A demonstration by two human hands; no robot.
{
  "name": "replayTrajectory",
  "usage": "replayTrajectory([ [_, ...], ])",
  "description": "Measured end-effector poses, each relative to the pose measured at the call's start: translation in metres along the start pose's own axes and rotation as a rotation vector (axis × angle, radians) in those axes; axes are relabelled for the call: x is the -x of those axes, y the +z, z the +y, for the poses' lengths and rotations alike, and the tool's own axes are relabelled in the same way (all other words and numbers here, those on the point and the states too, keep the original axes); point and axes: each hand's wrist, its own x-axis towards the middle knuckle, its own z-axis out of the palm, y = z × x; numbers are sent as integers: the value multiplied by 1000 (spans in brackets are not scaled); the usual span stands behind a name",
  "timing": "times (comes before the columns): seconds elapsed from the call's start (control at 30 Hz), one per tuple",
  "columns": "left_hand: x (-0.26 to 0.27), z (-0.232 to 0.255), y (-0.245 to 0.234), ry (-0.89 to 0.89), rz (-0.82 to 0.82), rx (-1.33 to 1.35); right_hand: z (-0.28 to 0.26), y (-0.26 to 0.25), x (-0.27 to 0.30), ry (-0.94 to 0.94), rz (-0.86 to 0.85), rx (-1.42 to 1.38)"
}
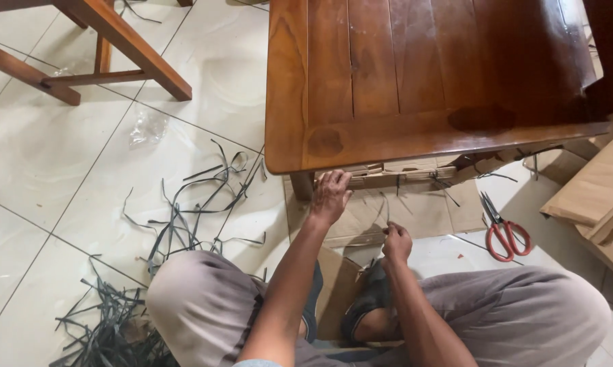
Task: Wrapping wooden chair legs with cardboard and securing them with ties.
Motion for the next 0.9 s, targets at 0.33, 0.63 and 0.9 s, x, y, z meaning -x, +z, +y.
replayTrajectory([
  [0.33, -1, -13, 19, -56, -83, 58, -159, 57, 96, 132, -461, -234],
  [0.63, -2, -24, 39, -116, -13, 324, -156, 98, 78, 485, -536, -526],
  [0.9, -11, -12, 10, -316, -185, 425, -171, 98, 93, 475, -633, -512],
])
